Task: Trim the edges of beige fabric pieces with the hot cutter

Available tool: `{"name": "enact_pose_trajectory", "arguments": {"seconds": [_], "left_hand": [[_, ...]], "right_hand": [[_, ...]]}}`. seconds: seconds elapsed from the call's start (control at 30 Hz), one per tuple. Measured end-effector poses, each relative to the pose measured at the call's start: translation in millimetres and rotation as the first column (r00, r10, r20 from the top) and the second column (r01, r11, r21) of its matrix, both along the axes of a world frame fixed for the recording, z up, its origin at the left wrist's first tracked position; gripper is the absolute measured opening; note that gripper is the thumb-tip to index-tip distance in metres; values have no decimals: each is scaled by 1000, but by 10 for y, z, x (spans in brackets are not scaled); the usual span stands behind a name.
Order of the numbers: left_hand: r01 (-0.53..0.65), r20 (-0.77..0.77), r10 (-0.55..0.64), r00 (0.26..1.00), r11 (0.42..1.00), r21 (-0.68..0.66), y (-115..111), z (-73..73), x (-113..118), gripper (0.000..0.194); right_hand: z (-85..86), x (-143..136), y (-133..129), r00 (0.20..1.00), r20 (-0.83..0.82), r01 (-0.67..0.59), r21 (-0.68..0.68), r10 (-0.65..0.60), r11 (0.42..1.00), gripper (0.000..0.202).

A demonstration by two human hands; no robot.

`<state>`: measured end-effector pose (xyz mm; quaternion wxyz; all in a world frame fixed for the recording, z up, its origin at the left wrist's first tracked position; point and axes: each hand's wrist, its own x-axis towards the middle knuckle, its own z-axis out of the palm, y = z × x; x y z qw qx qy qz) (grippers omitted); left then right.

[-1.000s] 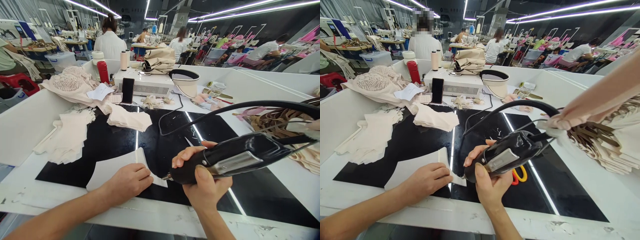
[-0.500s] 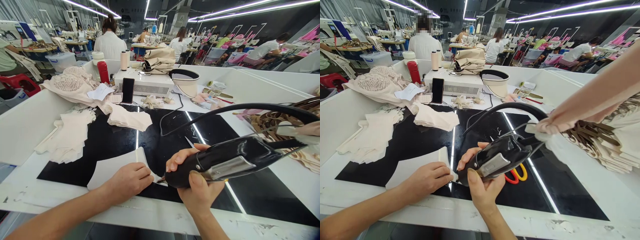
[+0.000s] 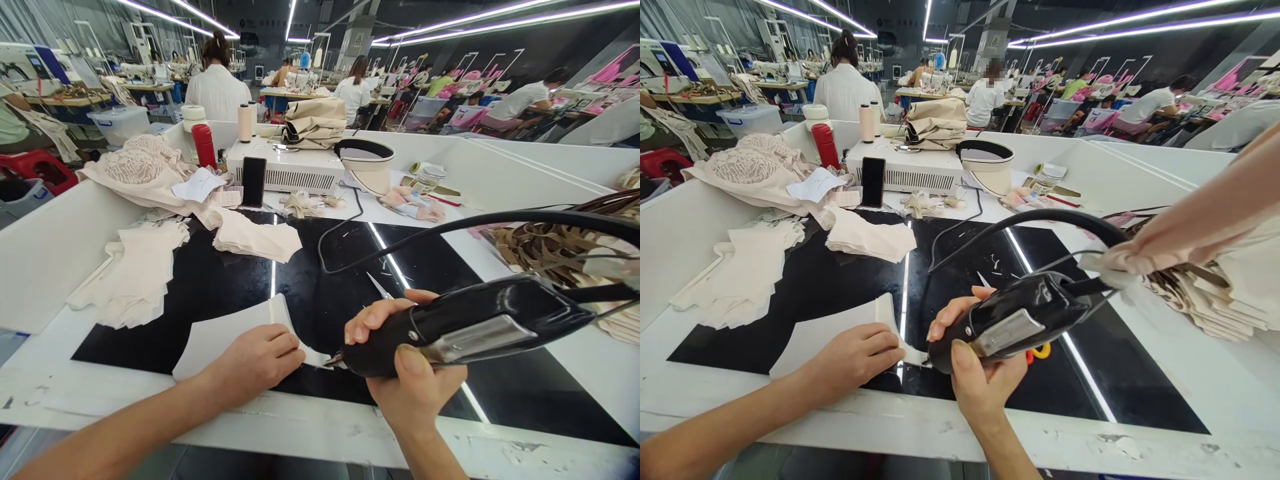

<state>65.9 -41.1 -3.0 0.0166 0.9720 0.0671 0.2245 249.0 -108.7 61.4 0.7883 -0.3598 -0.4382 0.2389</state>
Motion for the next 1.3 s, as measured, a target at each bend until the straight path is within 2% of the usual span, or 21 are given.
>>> {"name": "enact_pose_trajectory", "arguments": {"seconds": [0.13, 0.33, 0.5, 0.67, 0.83, 0.93, 1.0, 1.1, 1.2, 1.3], "left_hand": [[6, 18, -5, 1000, 1000, -30, -13, 2, 2, 19], [-13, 87, 34, 996, 974, -225, 74, 39, -115, 14], [-56, 5, 57, 998, 988, -141, 236, 33, -324, 20], [-118, -57, 113, 992, 989, -93, 134, 50, -357, 24], [-232, -141, 205, 969, 950, -211, -79, 205, -263, 13], [-280, -245, 207, 947, 906, -317, -93, 324, -214, 14], [-298, -289, 204, 935, 896, -330, -43, 377, -169, 16], [-255, -242, 187, 952, 922, -293, 89, 400, -71, 4], [-136, -172, 80, 982, 928, -348, 244, 372, 39, 24], [-67, -197, -16, 980, 912, -404, 376, 323, 117, 36]], "right_hand": [[-17, -10, 9, 999, 32, 18, -4, -18, 1000, 35], [-44, 53, 22, 999, 47, -1, 7, 1, 1000, 38], [-33, 153, 94, 996, 70, 49, 5, -50, 999, 35], [-14, 158, 182, 996, 5, 90, 21, -91, 996, 35], [-41, 69, 197, 1000, -27, 8, 28, -7, 1000, 36], [-66, 26, 215, 999, -34, -10, 38, 11, 999, 37], [-80, 10, 243, 999, -39, -1, 40, 3, 999, 38], [-97, -7, 296, 999, -42, 8, 39, -6, 999, 37], [-115, -23, 342, 999, -49, -2, 40, 4, 999, 39], [-130, -35, 370, 998, -58, -15, 38, 18, 999, 42]]}}
